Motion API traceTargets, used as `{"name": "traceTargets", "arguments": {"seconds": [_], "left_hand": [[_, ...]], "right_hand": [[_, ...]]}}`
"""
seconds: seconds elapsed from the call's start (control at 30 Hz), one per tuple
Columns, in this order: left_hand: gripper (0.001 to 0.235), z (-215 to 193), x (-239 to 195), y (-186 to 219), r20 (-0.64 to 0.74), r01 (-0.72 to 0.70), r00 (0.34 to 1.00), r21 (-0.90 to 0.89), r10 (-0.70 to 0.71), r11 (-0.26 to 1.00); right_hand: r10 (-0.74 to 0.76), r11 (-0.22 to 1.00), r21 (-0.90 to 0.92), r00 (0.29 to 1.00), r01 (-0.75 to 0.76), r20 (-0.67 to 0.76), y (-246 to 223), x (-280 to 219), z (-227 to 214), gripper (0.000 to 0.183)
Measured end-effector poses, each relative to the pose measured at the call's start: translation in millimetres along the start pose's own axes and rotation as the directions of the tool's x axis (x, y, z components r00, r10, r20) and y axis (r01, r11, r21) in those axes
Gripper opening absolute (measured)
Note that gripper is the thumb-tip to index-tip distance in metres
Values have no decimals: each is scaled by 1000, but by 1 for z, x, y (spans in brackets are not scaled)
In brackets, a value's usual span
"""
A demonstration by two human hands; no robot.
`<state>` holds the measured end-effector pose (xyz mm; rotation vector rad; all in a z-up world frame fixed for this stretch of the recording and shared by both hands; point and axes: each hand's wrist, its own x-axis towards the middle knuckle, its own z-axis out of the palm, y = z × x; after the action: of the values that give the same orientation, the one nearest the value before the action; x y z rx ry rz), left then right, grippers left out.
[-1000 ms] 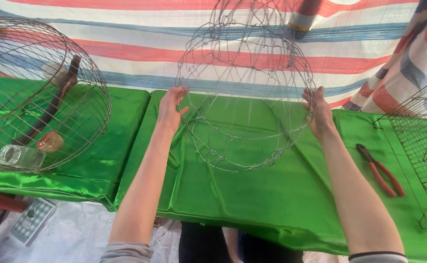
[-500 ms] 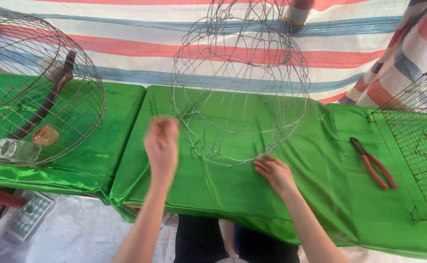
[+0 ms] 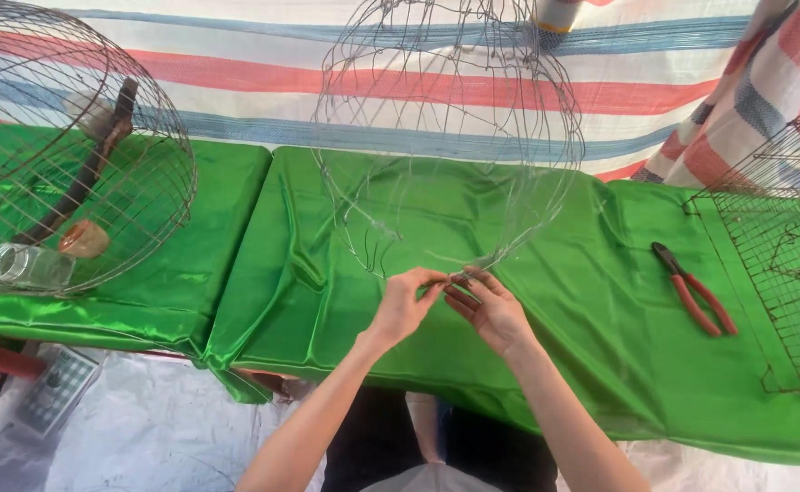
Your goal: The person is weaving a wire cage by hand, twisting individual wires together to form the mesh structure.
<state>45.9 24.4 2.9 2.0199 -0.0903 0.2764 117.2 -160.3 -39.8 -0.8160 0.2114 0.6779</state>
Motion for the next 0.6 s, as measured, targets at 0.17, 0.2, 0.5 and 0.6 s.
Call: {"name": "traceTargets", "arguments": {"seconds": [0.17, 0.2, 0.5, 0.6], "left_hand": [[24, -29, 11, 29, -41, 26, 999, -120, -31, 992], [24, -30, 11, 32, -44, 30, 998, -117, -35, 993], [34, -32, 12, 45, 71, 162, 987, -363, -146, 918], [23, -27, 12, 40, 19, 104, 994, -354, -104, 929]], "right_hand": [[-101, 995, 4, 994, 100, 39, -5, -9, 31, 26], [-96, 995, 4, 995, 95, 42, -4, -9, 34, 26], [-154, 986, -66, 986, 151, -58, 4, 0, 26, 18], [-171, 983, -83, 983, 164, -74, 4, -1, 26, 16]]}}
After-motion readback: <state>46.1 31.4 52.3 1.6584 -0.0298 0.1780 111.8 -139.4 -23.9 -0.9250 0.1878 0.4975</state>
